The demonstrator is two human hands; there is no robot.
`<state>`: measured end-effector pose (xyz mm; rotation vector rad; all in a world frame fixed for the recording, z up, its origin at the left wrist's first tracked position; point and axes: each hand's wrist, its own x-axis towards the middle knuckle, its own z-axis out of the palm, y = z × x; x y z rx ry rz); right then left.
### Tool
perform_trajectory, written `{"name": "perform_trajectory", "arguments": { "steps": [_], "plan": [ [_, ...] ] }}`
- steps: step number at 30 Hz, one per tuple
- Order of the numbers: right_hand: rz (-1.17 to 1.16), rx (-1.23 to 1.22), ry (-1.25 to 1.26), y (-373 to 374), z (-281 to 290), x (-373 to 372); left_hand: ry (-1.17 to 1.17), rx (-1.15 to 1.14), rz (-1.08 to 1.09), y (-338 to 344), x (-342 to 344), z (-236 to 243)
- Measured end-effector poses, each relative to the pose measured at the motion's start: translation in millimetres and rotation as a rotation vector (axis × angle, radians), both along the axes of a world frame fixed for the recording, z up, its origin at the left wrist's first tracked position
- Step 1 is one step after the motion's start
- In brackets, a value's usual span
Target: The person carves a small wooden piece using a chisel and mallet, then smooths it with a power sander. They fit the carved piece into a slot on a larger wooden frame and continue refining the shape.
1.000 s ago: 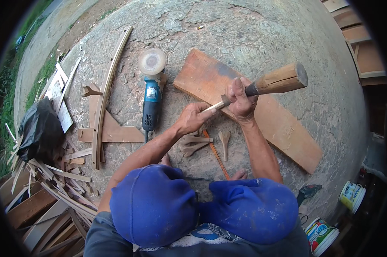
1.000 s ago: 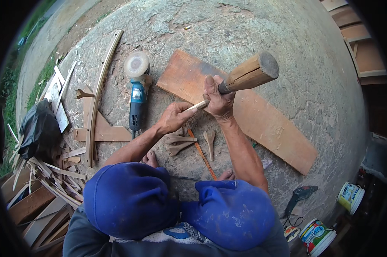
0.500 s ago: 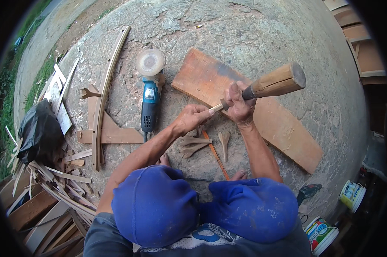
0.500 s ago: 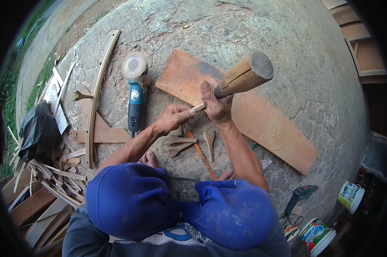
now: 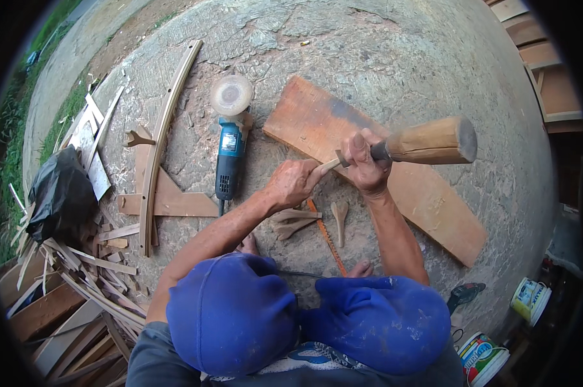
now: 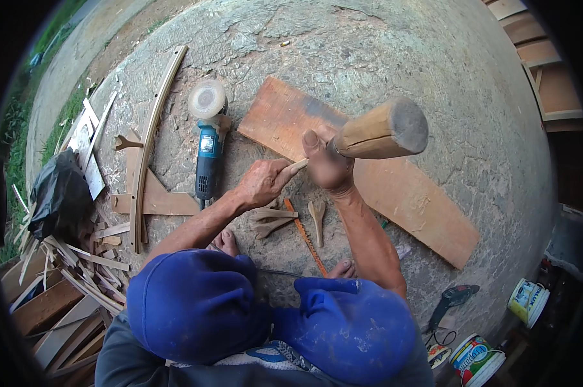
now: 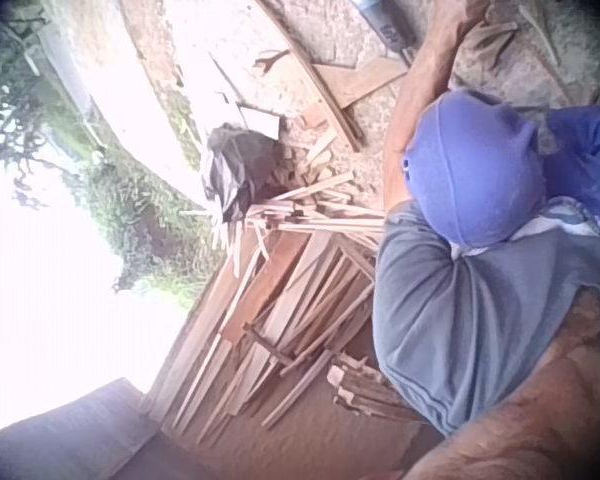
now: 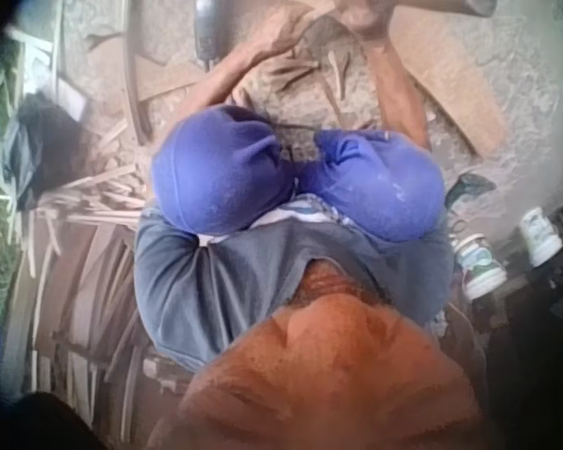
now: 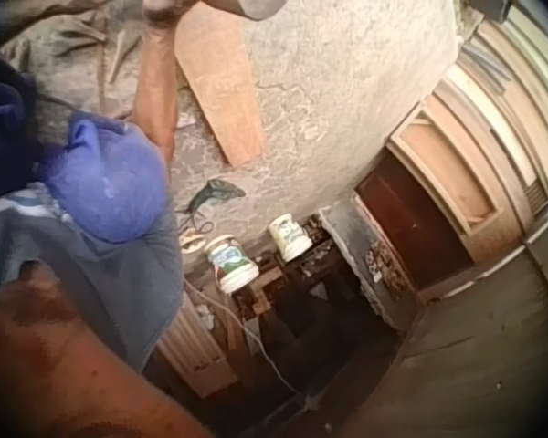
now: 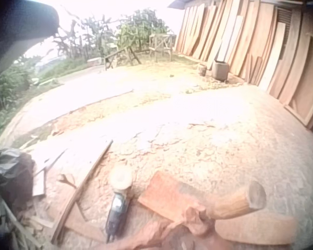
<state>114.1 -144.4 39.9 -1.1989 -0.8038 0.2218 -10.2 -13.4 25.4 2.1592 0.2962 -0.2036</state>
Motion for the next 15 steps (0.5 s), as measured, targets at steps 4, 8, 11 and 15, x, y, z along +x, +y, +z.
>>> {"name": "perform_trajectory", "arguments": {
  "steps": [4,8,11,15],
  "plan": [
    [-0.011,-0.132,0.07,7,-6,2,0.067,-0.107,0.007,-1,-2,-10],
    [-0.009,-0.08,0.289,3,-5,1,-0.074,-0.197,0.101,-5,-5,-15],
    [0.036,-0.112,0.334,0,3,-5,0.107,-0.342,0.061,0,-1,-16],
    [0.041,-0.09,0.244,10,-6,3,0.165,-0.589,0.11,10,3,-19]
  ]
}}
